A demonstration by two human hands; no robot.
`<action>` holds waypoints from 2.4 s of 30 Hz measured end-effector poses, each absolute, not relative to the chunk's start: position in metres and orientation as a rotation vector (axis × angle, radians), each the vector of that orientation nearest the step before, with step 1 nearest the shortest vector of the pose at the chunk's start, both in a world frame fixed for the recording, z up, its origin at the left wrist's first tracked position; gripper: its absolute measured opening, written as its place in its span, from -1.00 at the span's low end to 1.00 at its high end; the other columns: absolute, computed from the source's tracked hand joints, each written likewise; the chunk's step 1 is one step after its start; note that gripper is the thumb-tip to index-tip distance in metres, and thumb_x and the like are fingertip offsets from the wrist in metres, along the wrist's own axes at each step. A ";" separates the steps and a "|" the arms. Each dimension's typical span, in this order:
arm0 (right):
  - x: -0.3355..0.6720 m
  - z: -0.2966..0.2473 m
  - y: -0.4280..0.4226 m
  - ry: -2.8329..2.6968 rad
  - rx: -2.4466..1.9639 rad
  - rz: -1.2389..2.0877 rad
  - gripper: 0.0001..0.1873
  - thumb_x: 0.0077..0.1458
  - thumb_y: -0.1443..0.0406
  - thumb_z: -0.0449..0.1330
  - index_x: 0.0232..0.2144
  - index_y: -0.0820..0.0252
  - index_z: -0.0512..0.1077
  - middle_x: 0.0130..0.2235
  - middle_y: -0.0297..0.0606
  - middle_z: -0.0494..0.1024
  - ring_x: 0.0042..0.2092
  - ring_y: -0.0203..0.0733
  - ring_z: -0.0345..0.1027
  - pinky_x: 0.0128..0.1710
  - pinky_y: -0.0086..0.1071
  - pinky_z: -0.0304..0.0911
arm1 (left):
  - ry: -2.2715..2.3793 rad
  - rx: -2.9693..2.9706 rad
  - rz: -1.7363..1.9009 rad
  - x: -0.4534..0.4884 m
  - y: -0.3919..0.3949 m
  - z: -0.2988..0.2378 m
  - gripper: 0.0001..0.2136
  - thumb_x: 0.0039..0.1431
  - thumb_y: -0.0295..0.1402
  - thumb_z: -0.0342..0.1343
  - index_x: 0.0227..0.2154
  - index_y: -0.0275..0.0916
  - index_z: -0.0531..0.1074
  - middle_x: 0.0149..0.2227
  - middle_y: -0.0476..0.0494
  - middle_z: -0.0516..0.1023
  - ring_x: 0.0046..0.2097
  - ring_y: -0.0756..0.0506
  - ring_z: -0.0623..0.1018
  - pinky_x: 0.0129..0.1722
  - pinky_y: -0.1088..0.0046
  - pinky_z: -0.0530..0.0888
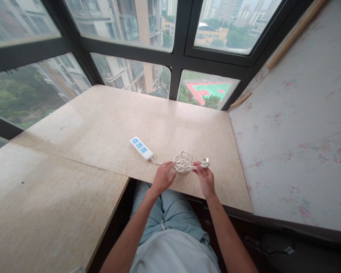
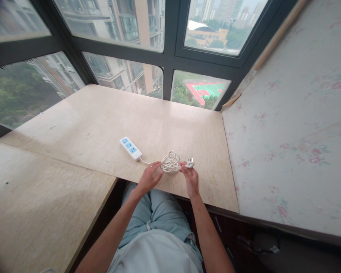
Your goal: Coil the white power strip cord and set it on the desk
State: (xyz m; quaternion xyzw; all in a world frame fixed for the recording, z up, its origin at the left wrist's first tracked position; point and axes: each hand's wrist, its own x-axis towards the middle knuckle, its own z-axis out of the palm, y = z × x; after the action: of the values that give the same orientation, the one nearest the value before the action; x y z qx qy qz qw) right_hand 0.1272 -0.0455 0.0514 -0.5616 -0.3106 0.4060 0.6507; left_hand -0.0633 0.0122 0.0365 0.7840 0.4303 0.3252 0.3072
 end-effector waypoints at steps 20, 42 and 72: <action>0.132 0.046 -0.049 -0.181 -0.870 1.346 -0.81 -0.08 0.31 0.32 -0.33 0.22 0.54 -0.25 -0.21 0.64 -0.15 -0.24 0.52 -0.02 -0.39 0.41 | 1.246 1.923 0.836 -0.051 0.022 0.045 -0.78 0.25 -0.21 0.00 -0.30 -0.21 0.48 -0.25 -0.19 0.50 -0.11 -0.15 0.47 -0.03 0.24 0.38; 0.117 0.059 -0.033 -0.380 -1.163 1.284 -0.49 -0.15 0.19 0.40 -0.15 0.13 0.32 -0.38 -0.32 0.62 -0.52 -0.29 0.48 -0.54 -0.48 0.42 | 1.093 1.728 0.834 -0.041 0.013 0.054 -0.90 -0.03 -0.43 0.22 -0.39 -0.18 0.56 -0.13 -0.13 0.58 -0.02 -0.14 0.50 0.06 0.28 0.36; 0.117 0.060 -0.038 -0.491 -1.236 1.241 -0.65 -0.10 0.13 0.36 -0.28 0.14 0.43 -0.33 -0.34 0.54 -0.39 -0.29 0.44 -0.43 -0.44 0.43 | 1.299 1.322 0.955 -0.078 -0.020 0.032 -0.77 0.05 -0.26 0.17 -0.25 -0.27 0.47 -0.26 -0.16 0.57 -0.27 -0.07 0.56 -0.28 0.41 0.50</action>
State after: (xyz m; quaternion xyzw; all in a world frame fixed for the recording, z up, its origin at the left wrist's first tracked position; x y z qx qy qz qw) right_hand 0.1167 -0.0383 0.0596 -0.5364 -0.2129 0.5385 0.6140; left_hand -0.0780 -0.0195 0.0315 0.5474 0.5381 0.3957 0.5042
